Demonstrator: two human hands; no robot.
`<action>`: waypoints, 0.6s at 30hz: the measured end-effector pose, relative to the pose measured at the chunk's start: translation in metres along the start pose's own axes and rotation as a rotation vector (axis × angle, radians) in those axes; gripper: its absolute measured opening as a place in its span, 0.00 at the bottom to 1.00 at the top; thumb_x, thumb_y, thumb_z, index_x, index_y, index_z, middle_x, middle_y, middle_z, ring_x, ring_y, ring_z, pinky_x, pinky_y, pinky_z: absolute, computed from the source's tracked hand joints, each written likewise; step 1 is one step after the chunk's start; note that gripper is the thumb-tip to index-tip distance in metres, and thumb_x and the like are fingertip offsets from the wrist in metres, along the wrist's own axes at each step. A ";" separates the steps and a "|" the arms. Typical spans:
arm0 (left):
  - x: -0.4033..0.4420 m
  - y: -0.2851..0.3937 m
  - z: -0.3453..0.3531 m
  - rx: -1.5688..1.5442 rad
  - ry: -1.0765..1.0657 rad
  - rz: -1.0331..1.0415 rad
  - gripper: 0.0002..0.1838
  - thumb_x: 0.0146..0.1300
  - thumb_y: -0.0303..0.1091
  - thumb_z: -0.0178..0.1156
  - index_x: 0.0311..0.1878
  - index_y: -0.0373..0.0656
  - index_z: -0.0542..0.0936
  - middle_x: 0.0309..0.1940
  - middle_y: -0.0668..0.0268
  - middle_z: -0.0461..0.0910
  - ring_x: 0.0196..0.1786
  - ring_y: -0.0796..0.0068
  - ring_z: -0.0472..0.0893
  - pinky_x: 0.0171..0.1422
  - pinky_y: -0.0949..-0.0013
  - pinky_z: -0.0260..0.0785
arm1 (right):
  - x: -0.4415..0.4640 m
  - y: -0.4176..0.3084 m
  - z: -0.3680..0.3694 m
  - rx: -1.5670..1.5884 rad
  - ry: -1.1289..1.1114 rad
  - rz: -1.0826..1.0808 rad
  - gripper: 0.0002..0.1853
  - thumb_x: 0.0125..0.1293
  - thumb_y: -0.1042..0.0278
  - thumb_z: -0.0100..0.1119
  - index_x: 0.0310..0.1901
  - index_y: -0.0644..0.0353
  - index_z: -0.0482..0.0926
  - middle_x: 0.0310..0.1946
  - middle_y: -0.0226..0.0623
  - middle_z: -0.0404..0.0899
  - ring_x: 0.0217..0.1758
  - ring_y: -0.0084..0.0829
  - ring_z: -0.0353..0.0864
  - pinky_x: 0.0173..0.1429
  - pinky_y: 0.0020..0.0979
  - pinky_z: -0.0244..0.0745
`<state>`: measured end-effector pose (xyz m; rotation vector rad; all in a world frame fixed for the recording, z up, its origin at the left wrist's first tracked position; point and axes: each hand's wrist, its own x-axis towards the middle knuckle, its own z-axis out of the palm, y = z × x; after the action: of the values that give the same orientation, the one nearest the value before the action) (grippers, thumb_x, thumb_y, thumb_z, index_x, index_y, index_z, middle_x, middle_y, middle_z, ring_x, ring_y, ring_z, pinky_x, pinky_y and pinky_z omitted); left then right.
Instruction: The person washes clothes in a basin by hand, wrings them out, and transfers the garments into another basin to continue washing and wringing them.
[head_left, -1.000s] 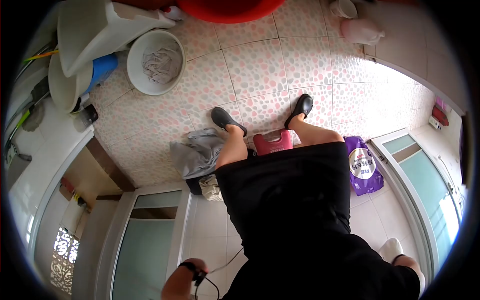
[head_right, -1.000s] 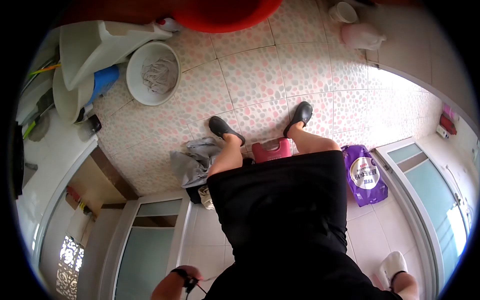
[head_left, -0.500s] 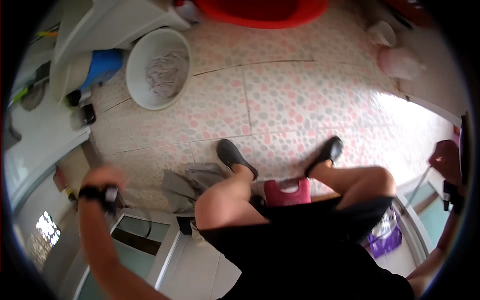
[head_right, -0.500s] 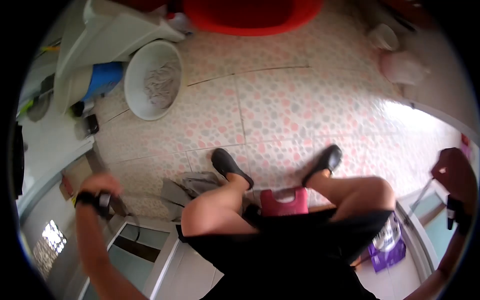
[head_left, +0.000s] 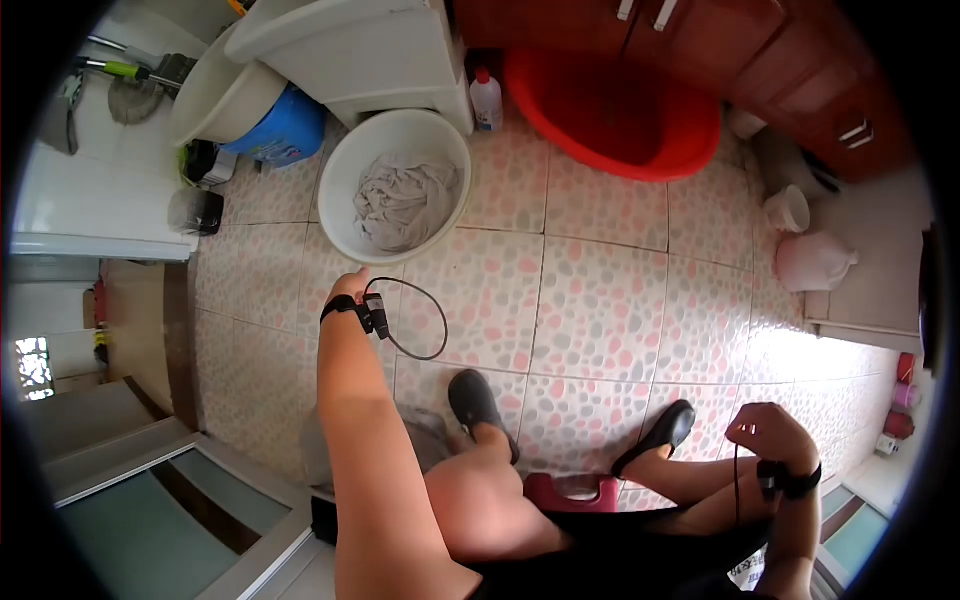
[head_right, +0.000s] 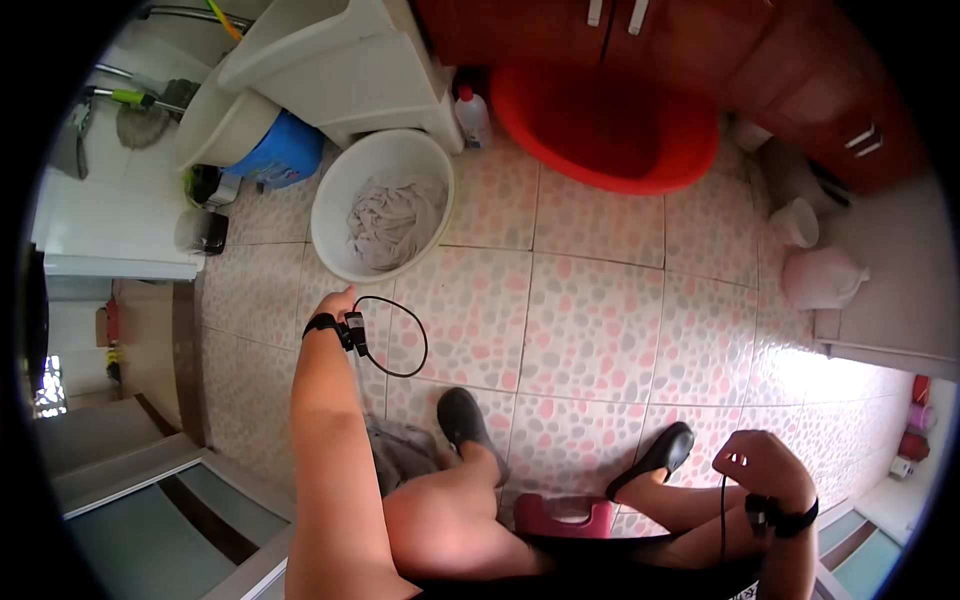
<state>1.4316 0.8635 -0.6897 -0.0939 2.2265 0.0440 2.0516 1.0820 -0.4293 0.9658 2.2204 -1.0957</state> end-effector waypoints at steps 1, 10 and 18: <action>0.024 -0.002 -0.001 -0.008 -0.010 0.008 0.32 0.63 0.60 0.40 0.45 0.38 0.77 0.25 0.64 0.77 0.22 0.75 0.73 0.32 0.67 0.64 | 0.002 -0.006 0.002 0.054 0.019 0.047 0.07 0.53 0.66 0.59 0.28 0.60 0.80 0.26 0.37 0.78 0.29 0.31 0.77 0.35 0.30 0.72; 0.011 -0.001 -0.012 -0.951 -0.188 0.337 0.13 0.63 0.32 0.50 0.46 0.32 0.68 0.41 0.57 0.74 0.38 0.68 0.77 0.47 0.64 0.74 | 0.033 -0.023 0.011 0.064 -0.011 0.167 0.08 0.54 0.67 0.58 0.31 0.62 0.80 0.25 0.38 0.79 0.28 0.29 0.77 0.35 0.27 0.72; -0.019 -0.017 -0.001 -0.856 -0.407 0.448 0.13 0.63 0.30 0.51 0.48 0.36 0.68 0.44 0.59 0.74 0.45 0.65 0.76 0.56 0.61 0.69 | 0.039 -0.029 0.015 0.053 -0.011 0.194 0.08 0.55 0.67 0.57 0.30 0.63 0.80 0.25 0.42 0.78 0.27 0.34 0.78 0.34 0.29 0.72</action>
<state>1.4436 0.8473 -0.6738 -0.0421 1.6459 1.1506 2.0065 1.0716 -0.4501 1.1679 2.0483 -1.0719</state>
